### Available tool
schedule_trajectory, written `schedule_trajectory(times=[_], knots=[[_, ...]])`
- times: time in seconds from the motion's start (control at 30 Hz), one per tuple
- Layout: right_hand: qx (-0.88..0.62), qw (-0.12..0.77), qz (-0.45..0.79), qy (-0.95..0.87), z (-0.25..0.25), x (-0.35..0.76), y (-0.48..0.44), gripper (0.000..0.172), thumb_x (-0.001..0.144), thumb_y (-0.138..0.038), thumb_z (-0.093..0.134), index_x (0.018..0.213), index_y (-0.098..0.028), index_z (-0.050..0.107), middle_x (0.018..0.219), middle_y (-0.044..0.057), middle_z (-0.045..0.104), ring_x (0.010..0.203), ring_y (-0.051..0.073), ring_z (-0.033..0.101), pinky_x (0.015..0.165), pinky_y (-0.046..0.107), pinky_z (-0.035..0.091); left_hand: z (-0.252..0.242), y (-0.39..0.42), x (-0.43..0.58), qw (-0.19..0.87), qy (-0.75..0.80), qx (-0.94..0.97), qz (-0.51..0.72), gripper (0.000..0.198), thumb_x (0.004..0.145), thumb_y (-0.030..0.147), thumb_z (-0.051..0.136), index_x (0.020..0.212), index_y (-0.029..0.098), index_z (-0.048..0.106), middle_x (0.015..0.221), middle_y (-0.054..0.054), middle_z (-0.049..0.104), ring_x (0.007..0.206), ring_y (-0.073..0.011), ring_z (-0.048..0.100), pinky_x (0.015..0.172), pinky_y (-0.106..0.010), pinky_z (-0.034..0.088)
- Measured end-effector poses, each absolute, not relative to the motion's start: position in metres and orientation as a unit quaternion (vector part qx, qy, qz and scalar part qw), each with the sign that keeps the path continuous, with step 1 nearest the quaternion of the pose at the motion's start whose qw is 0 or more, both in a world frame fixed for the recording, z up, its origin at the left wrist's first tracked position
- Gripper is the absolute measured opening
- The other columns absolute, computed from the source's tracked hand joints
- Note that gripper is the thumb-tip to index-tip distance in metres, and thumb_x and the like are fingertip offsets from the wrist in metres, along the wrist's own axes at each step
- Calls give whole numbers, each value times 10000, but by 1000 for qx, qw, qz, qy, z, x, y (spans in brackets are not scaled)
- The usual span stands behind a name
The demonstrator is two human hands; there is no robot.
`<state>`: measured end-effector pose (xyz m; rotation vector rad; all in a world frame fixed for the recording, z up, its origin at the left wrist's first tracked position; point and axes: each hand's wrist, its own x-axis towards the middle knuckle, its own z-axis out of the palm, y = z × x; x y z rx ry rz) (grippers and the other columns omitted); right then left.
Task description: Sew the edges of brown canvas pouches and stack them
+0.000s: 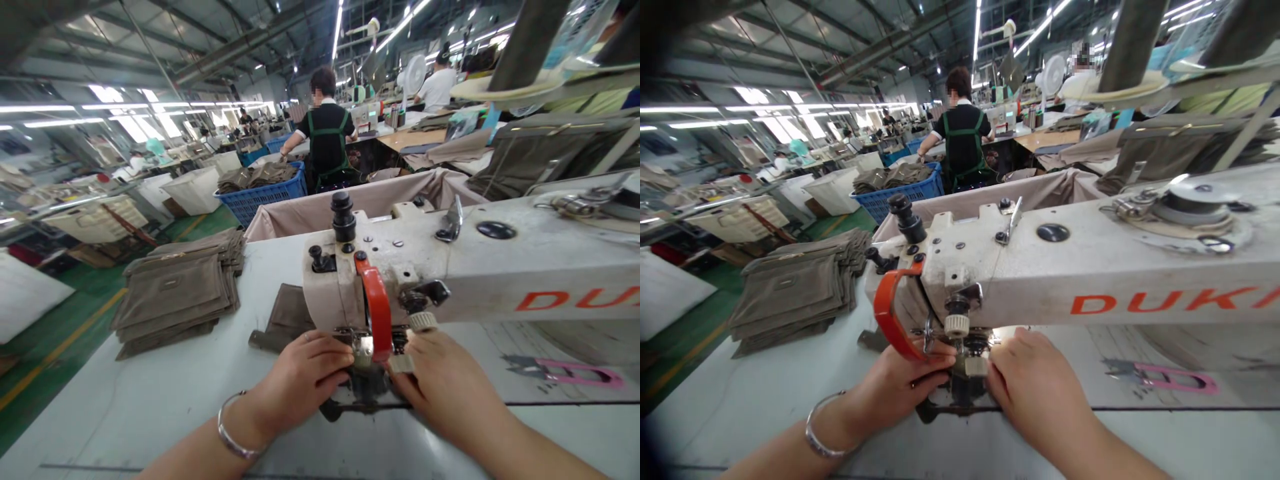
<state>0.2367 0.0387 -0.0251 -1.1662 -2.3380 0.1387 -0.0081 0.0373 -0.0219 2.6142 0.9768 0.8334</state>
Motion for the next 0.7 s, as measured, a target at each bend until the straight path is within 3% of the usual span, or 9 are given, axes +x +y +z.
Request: schedule_trajectory(times=[0.1, 0.17, 0.23, 0.43, 0.6, 0.7], knots=[[-384, 287, 91, -873, -26, 235, 36, 119, 908, -179, 513, 867, -175, 624, 881, 90, 628, 831, 278, 552, 719, 431, 489, -25, 27, 7, 96, 379, 870, 302, 137, 930, 200, 598, 1039, 192, 679, 1020, -15, 731, 924, -160, 661, 883, -299, 535], [-329, 309, 136, -882, -28, 233, 34, 198, 920, -117, 485, 1039, -190, 625, 1017, 79, 647, 913, 260, 564, 773, 404, 499, -27, 23, 12, 94, 395, 862, 303, 133, 946, 212, 574, 1024, 199, 682, 1012, -2, 734, 907, -154, 660, 865, -291, 538], [-304, 320, 160, -883, -30, 231, 34, 256, 931, -88, 464, 1097, -209, 617, 1019, 58, 663, 904, 238, 581, 770, 376, 510, -26, 23, 15, 85, 394, 862, 308, 145, 962, 222, 547, 998, 200, 686, 990, 0, 738, 887, -149, 663, 848, -285, 541], [-303, 347, 143, -876, -34, 228, 37, 253, 945, -97, 465, 1082, -215, 641, 1006, 66, 686, 869, 224, 611, 752, 352, 536, -18, 30, 20, 85, 389, 868, 298, 225, 994, 196, 458, 935, 192, 675, 912, -1, 733, 853, -142, 674, 831, -275, 548], [-326, 349, 97, -873, -37, 227, 42, 246, 934, -96, 446, 1026, -165, 664, 987, 106, 688, 898, 233, 627, 793, 365, 548, -25, 40, 19, 91, 406, 872, 257, 168, 945, 148, 516, 953, 213, 670, 954, -8, 725, 918, -192, 670, 873, -364, 537], [-363, 327, 105, -866, -37, 226, 45, 244, 939, -122, 436, 927, -168, 676, 887, 89, 687, 825, 233, 645, 745, 370, 560, -32, 46, 16, 111, 423, 862, 258, 159, 925, 148, 537, 928, 223, 677, 931, -8, 720, 936, -206, 664, 881, -390, 544]])
